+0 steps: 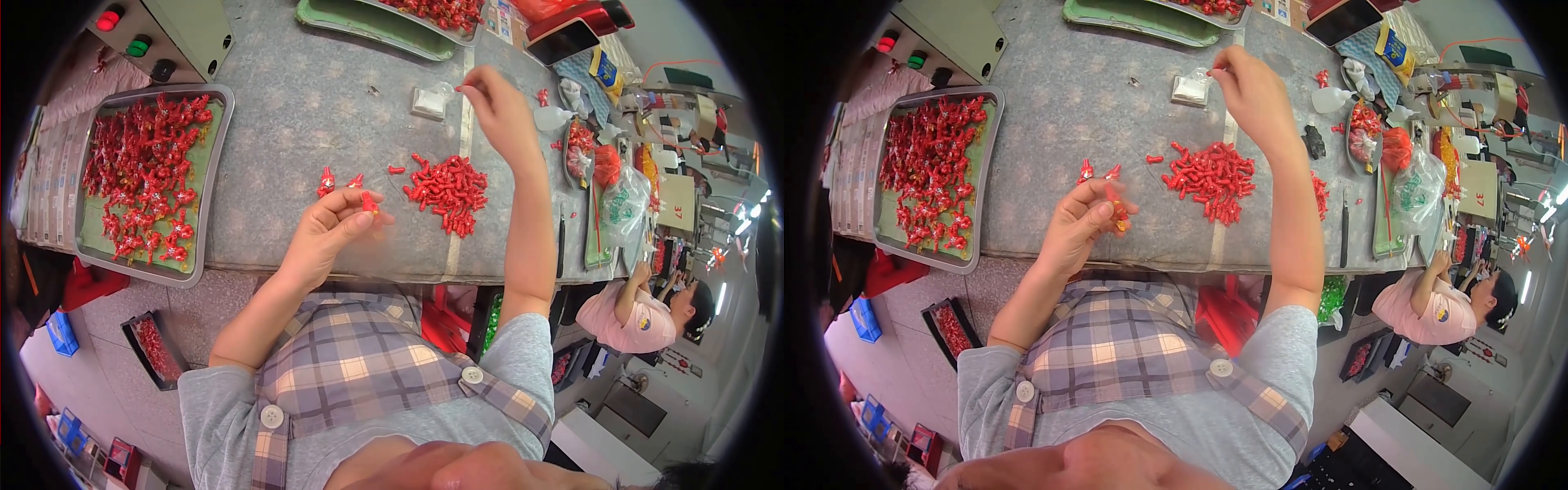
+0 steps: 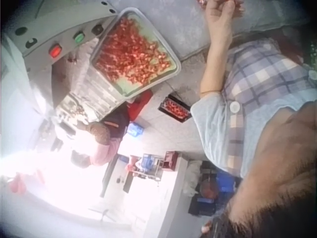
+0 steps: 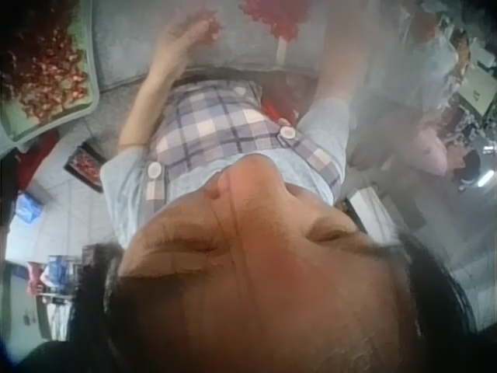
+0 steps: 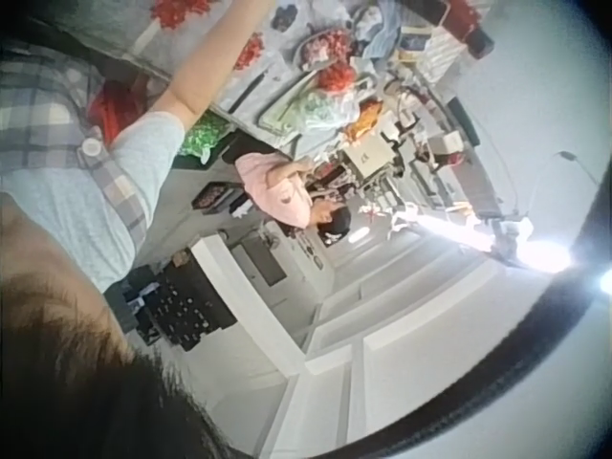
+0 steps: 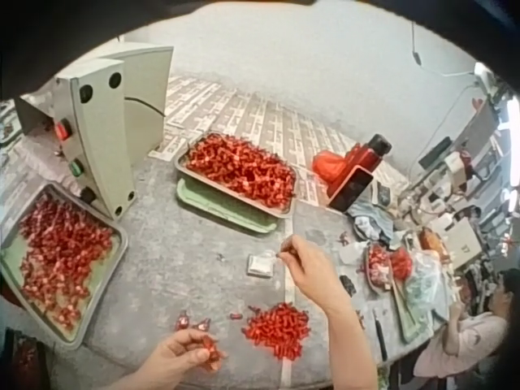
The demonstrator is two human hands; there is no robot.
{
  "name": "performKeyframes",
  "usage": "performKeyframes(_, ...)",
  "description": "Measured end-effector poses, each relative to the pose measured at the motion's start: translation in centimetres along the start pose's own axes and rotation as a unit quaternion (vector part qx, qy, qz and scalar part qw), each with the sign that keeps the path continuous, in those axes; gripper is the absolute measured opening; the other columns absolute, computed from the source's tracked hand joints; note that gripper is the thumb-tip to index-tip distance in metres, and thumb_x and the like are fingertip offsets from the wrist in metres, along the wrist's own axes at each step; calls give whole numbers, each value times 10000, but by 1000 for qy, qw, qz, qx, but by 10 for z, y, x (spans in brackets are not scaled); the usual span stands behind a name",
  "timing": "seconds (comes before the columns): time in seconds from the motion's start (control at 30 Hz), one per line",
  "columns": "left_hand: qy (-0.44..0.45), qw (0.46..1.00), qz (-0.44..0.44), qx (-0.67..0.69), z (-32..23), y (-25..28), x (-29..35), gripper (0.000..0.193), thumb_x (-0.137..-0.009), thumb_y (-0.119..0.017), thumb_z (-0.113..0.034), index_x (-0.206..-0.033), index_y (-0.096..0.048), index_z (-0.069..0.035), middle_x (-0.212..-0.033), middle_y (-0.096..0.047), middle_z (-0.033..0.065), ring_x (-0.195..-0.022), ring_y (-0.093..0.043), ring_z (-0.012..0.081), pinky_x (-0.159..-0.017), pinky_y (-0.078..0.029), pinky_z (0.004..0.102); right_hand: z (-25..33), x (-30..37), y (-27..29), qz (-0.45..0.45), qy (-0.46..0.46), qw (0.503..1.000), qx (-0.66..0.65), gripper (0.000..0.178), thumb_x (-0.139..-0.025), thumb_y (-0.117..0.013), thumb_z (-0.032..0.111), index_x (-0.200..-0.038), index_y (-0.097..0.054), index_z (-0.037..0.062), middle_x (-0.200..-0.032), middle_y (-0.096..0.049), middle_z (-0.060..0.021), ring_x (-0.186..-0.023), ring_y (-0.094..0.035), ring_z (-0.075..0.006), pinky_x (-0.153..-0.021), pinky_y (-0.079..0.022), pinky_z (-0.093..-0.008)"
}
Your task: The person assembles small red plastic components together by hand at a workbench.
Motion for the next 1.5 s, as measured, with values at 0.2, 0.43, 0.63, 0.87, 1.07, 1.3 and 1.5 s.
performKeyframes(0.2,20,1000,16,17,3,-1,-2,294,-860,-596,-194,-1109,-533,-50,-946,-633,118,-807,-624,162,-689,-497,268,56,61,16,46,0,945,-324,81,-830,-571,49,-881,-537,-4,-785,-554,-47,-752,-518,-105,-689,-412,-232)
performKeyframes(0.43,32,994,85,68,9,-15,-2,216,-844,-604,-132,-1028,-547,-34,-902,-645,91,-834,-628,160,-720,-510,279,80,102,-18,99,20,934,-342,103,-802,-611,75,-846,-548,6,-793,-542,-66,-728,-523,-165,-650,-406,-264)
performKeyframes(0.63,35,994,91,55,6,-19,-1,165,-843,-581,-41,-1000,-541,-13,-910,-643,75,-877,-626,146,-756,-507,269,81,109,-17,81,3,931,-355,103,-796,-612,66,-847,-546,6,-793,-546,-65,-714,-527,-176,-637,-408,-270)
performKeyframes(0.87,27,996,82,34,10,-19,1,189,-821,-611,-23,-998,-544,-26,-919,-640,57,-867,-615,116,-762,-493,251,84,112,-18,77,13,933,-352,103,-789,-617,63,-847,-551,8,-792,-551,-73,-714,-529,-187,-629,-407,-279)
performKeyframes(1.07,-37,994,77,-69,4,-16,2,214,-781,-654,-18,-985,-590,-35,-904,-627,17,-803,-584,61,-707,-468,210,89,111,-10,21,114,959,-257,151,-685,-681,28,-799,-583,22,-722,-564,-75,-647,-534,-221,-582,-408,-308)
performKeyframes(1.3,-47,989,62,-123,5,-11,4,245,-761,-675,-24,-998,-622,-50,-901,-628,-2,-785,-577,44,-690,-455,191,99,116,-1,-29,221,967,-126,199,-644,-711,98,-806,-601,66,-712,-533,-45,-642,-514,-221,-558,-412,-325)
performKeyframes(1.5,-47,985,69,-154,0,-16,8,247,-775,-662,-28,-1017,-609,-26,-914,-651,23,-815,-597,71,-734,-472,220,102,116,-1,15,237,968,-86,184,-658,-690,99,-800,-583,51,-720,-535,-59,-648,-514,-232,-568,-410,-335)
Point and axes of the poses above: each hand's wrist, its own x-axis away from the middle knuckle, its own y-axis out of the back of the hand, z = x × y, the point moved 6 cm from there along -x, towards the middle knuckle
